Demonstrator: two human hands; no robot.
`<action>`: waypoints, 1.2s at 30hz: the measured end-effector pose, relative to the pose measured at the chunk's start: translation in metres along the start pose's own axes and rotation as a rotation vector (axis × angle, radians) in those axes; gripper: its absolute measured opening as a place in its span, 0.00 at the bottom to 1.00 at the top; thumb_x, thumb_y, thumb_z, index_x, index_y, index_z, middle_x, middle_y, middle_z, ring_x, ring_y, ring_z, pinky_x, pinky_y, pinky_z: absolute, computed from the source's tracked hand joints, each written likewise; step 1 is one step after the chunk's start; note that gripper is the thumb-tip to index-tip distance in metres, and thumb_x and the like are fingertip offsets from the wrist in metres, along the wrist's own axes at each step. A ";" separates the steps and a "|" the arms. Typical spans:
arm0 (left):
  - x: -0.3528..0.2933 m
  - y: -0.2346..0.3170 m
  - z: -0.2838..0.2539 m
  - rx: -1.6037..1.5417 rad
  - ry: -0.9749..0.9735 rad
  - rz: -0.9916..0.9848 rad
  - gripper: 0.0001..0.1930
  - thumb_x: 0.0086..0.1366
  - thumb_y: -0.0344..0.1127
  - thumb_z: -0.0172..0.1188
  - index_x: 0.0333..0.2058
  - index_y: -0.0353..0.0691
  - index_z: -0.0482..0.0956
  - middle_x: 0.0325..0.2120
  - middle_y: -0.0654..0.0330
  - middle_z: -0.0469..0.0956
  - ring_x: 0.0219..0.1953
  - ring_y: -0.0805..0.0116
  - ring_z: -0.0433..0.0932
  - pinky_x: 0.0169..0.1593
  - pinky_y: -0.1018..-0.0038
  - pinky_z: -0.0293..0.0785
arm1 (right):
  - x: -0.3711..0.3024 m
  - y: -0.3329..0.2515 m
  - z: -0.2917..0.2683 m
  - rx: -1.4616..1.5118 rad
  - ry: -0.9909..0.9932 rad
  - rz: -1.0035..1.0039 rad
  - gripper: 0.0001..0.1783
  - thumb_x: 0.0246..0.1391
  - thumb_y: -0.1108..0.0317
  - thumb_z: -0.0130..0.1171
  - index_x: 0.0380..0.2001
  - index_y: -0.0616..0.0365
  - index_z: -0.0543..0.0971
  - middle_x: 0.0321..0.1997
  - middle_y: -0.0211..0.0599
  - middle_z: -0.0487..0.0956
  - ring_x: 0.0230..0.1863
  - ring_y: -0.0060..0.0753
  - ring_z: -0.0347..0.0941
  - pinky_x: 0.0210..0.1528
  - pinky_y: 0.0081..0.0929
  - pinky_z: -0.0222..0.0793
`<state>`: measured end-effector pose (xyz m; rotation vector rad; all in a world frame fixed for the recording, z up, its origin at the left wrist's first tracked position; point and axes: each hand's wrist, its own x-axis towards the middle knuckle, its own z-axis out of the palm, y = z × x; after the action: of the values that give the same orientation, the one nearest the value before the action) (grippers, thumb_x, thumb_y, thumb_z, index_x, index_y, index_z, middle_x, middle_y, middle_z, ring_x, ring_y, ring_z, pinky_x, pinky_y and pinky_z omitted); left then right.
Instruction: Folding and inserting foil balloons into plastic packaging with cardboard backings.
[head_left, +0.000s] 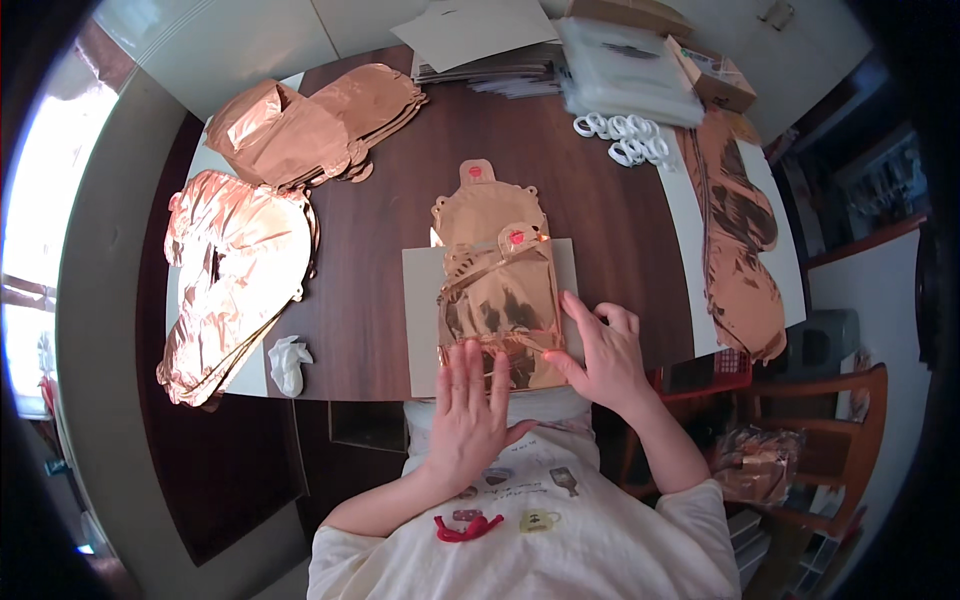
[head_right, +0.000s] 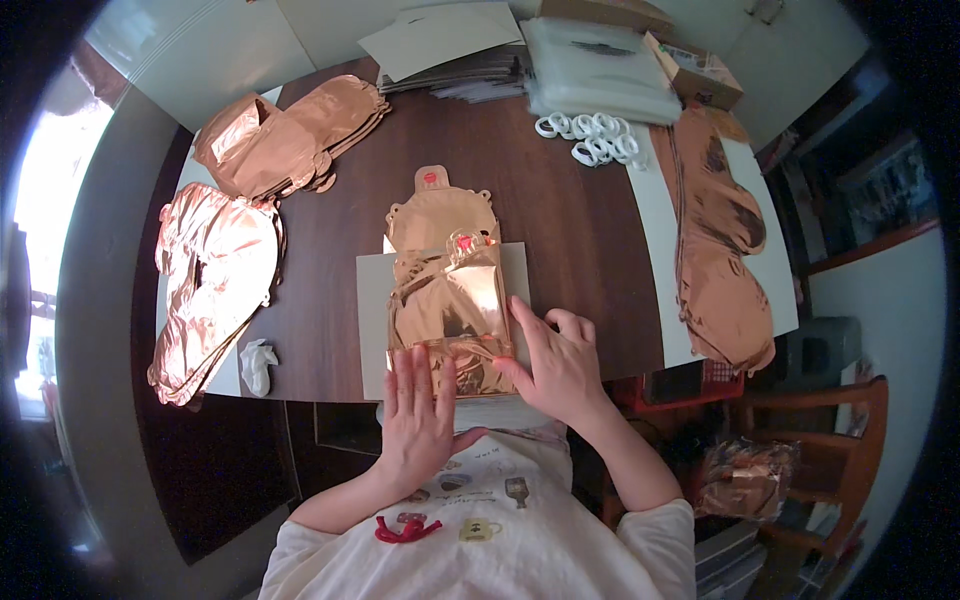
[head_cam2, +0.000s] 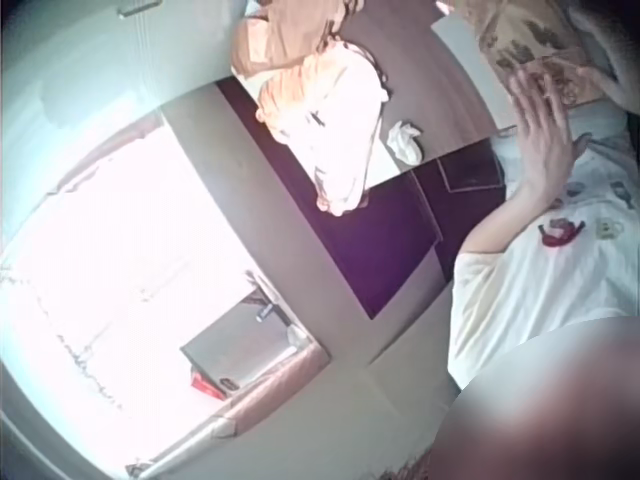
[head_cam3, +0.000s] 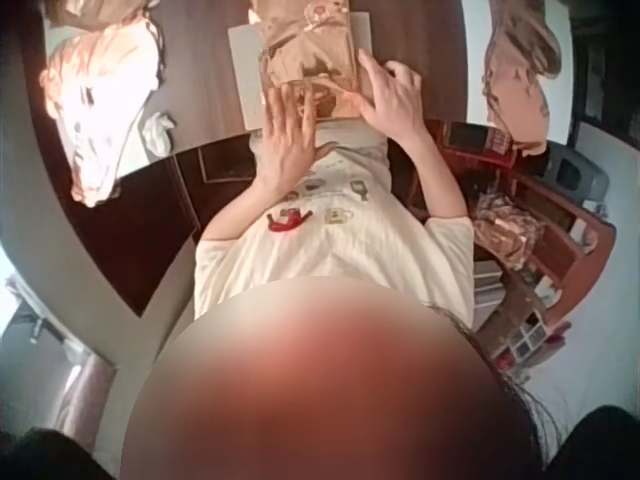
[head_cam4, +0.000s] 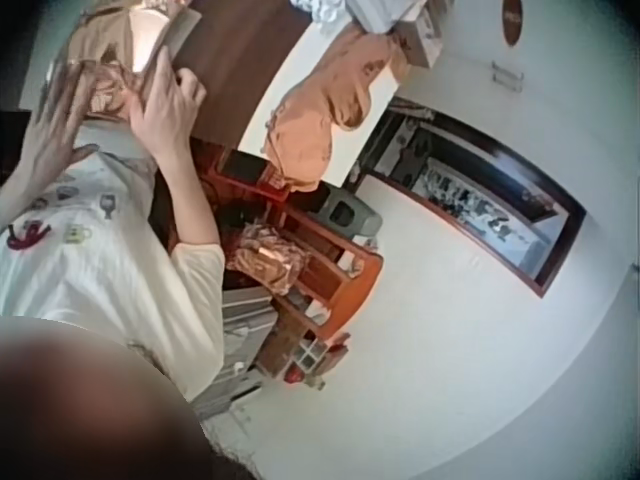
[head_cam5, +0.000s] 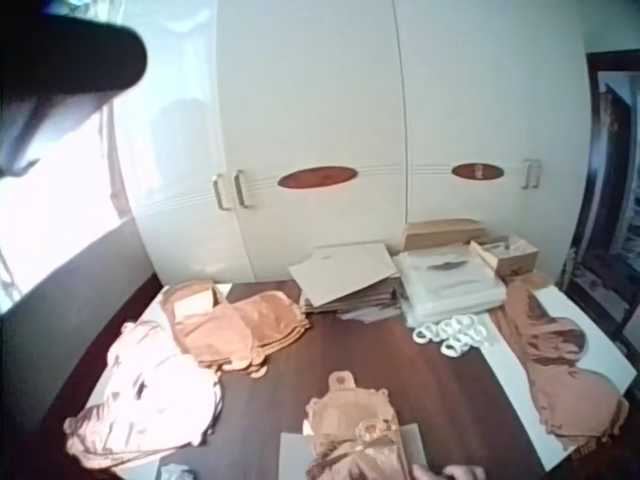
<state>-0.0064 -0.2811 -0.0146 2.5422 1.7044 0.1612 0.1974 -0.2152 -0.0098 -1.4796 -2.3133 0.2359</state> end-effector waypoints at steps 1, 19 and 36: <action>0.002 0.001 -0.001 -0.046 -0.020 0.051 0.51 0.48 0.66 0.59 0.63 0.37 0.55 0.61 0.37 0.55 0.63 0.32 0.52 0.62 0.42 0.50 | 0.000 0.000 0.001 0.006 0.011 0.000 0.40 0.50 0.47 0.60 0.60 0.60 0.63 0.46 0.37 0.78 0.47 0.41 0.65 0.50 0.40 0.55; 0.011 -0.001 0.000 0.075 0.011 0.071 0.56 0.37 0.67 0.67 0.65 0.59 0.52 0.62 0.37 0.51 0.60 0.27 0.54 0.56 0.36 0.58 | 0.036 0.014 0.008 0.411 0.064 0.117 0.33 0.44 0.66 0.67 0.54 0.57 0.67 0.40 0.32 0.78 0.44 0.38 0.69 0.50 0.37 0.62; 0.010 -0.002 0.003 0.099 0.007 0.070 0.55 0.40 0.63 0.67 0.66 0.58 0.50 0.61 0.38 0.55 0.60 0.28 0.56 0.57 0.35 0.55 | 0.116 0.037 -0.005 1.222 -0.547 0.616 0.15 0.56 0.70 0.57 0.45 0.63 0.71 0.33 0.33 0.80 0.32 0.20 0.76 0.34 0.20 0.75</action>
<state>-0.0041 -0.2711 -0.0175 2.6763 1.6673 0.0930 0.1875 -0.0953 0.0084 -1.3760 -1.2895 1.9685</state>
